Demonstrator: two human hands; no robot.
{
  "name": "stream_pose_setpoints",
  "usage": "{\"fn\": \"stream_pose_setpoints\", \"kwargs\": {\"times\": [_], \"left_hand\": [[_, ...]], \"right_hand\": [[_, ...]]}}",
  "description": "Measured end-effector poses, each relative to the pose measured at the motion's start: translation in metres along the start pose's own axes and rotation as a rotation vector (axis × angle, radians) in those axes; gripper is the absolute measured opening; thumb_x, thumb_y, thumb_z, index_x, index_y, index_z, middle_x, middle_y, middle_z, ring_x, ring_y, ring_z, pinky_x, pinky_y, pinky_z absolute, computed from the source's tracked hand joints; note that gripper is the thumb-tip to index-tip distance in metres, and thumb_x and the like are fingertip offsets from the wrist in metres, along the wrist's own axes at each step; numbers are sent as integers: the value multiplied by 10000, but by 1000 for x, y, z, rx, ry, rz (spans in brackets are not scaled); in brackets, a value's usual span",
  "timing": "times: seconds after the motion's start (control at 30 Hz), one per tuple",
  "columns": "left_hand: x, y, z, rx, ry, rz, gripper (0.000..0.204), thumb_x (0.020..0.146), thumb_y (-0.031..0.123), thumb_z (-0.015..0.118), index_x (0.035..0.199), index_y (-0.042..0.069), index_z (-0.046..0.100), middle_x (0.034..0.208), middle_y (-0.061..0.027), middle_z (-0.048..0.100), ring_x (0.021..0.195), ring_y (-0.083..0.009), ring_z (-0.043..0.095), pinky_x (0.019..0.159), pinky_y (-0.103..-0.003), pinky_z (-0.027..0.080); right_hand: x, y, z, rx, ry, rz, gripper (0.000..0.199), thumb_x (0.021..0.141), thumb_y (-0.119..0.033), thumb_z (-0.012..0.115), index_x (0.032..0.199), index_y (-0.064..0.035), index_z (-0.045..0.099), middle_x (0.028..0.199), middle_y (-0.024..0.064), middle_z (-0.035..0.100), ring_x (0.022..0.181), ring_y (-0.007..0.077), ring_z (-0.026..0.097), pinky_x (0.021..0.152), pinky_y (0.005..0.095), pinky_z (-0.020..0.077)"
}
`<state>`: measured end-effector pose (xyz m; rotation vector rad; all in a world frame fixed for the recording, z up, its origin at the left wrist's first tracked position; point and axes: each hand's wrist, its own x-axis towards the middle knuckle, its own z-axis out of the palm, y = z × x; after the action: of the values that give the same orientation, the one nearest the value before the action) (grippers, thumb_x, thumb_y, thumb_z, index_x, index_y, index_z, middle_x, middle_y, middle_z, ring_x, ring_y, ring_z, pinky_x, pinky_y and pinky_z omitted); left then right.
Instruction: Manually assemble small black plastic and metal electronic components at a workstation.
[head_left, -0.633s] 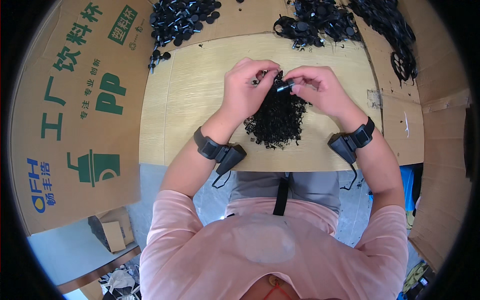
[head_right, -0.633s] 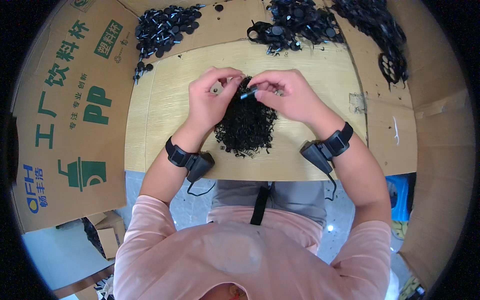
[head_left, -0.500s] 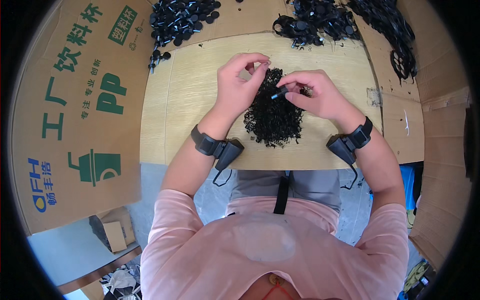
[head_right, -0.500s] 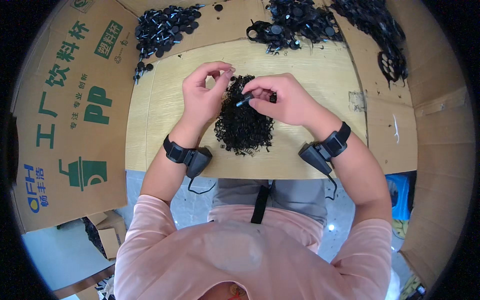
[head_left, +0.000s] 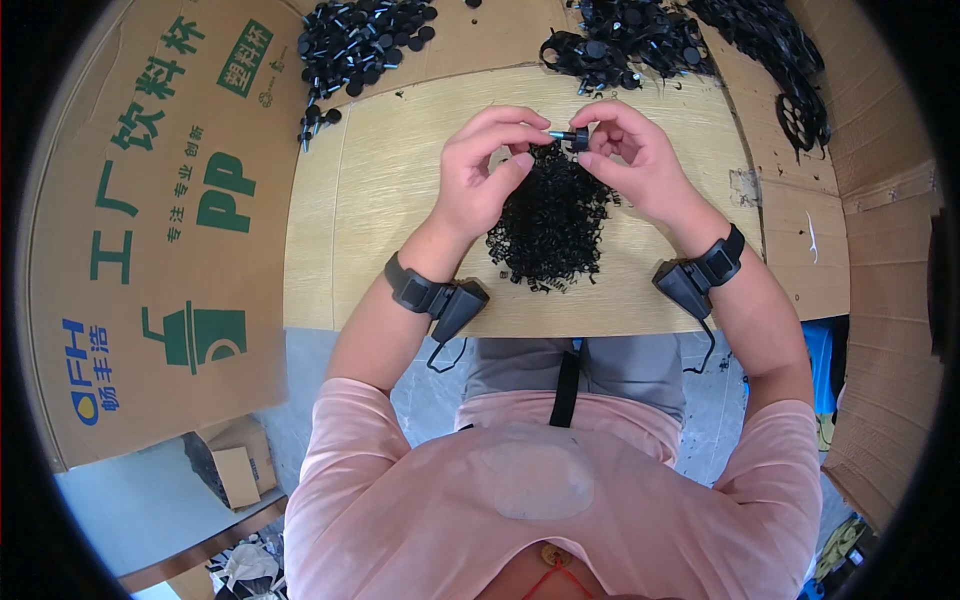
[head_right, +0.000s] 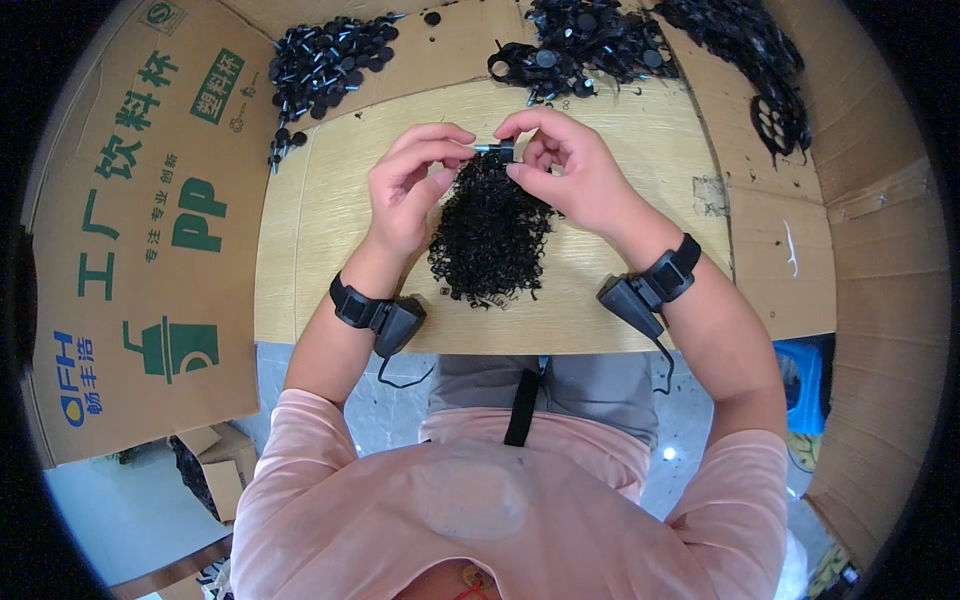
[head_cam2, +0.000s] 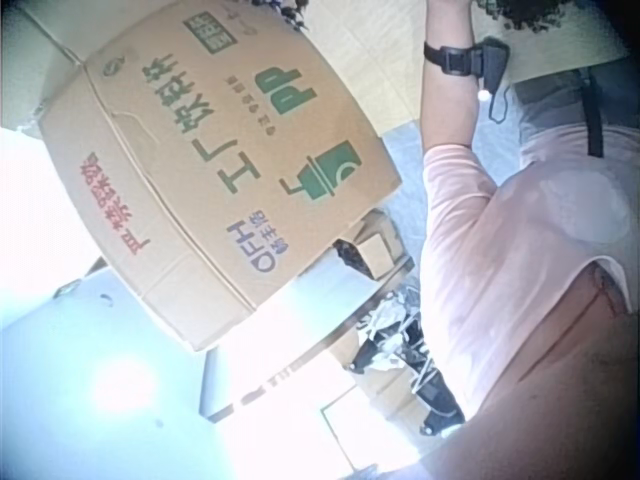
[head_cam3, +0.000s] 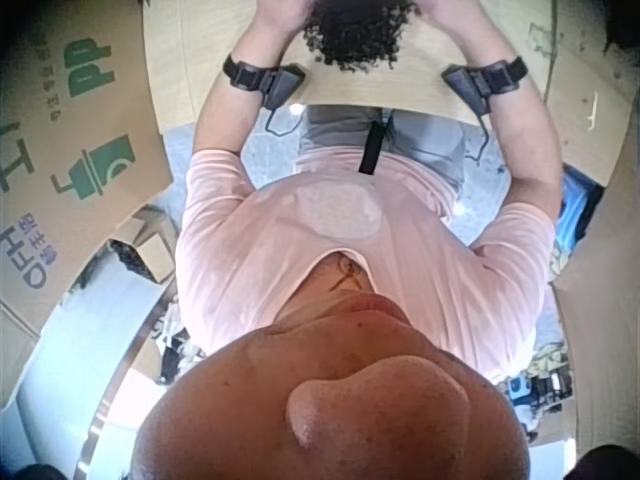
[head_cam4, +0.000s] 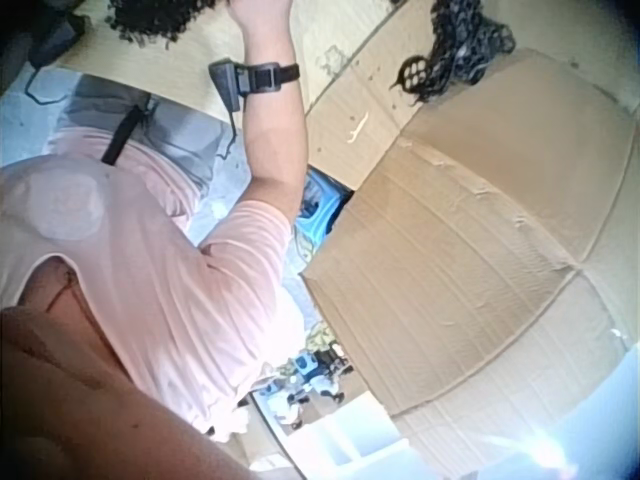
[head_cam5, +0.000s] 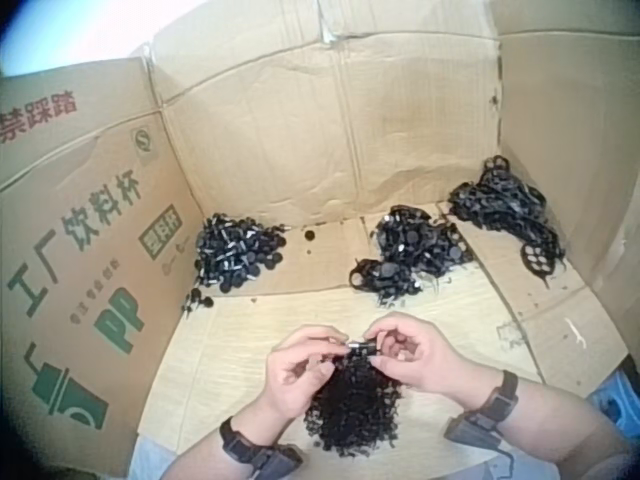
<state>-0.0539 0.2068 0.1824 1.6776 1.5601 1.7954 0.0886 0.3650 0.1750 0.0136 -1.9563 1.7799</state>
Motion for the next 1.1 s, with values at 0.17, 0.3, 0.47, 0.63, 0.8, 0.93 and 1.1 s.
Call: {"fn": "stream_pose_setpoints", "kwargs": {"times": [0.17,0.3,0.47,0.63,0.8,0.93,1.1], "left_hand": [[-1,-3,10,-57,90,-192,171,870,22,568,1021,-18,638,1008,-97,633,890,-142,583,788,-259,466],[0,-3,14,-261,47,-421,168,894,35,563,1038,-23,626,885,-89,661,758,-108,583,698,-239,479],[0,-3,15,-316,57,-455,169,892,23,559,1036,-37,623,858,-104,664,729,-110,582,675,-236,482],[1,-3,17,-308,107,-437,157,884,22,564,1009,-39,637,851,-107,667,710,-114,585,660,-236,483],[1,-8,13,-345,94,-444,130,877,23,574,967,-38,644,822,-100,676,712,-108,622,645,-223,506],[0,-9,13,-336,108,-482,124,854,21,589,946,-41,646,805,-104,675,691,-108,622,625,-220,505],[-2,-14,11,-339,68,-504,141,856,11,583,980,-39,627,827,-101,670,709,-111,616,650,-221,499]], "right_hand": [[2,4,-1,-46,-24,-65,266,788,52,612,1034,-50,604,985,-3,516,739,44,478,649,177,400],[2,7,-2,-106,-34,-139,262,780,64,603,1012,-57,617,1018,16,517,745,58,484,661,188,403],[2,4,0,-144,-32,-138,275,784,57,612,1035,-55,618,1009,16,524,728,55,481,653,190,404],[2,3,1,-160,-21,-89,291,786,33,639,1062,-58,629,973,14,534,672,44,467,624,185,396],[2,4,2,-185,-33,-88,284,783,30,644,1054,-55,635,952,5,542,663,45,460,613,187,394],[1,4,2,-228,-32,-71,294,778,27,648,1060,-54,641,921,-1,551,654,50,456,601,191,392],[1,2,4,-308,-42,-108,305,774,18,655,1071,-51,643,902,5,555,642,56,453,590,194,391]]}}
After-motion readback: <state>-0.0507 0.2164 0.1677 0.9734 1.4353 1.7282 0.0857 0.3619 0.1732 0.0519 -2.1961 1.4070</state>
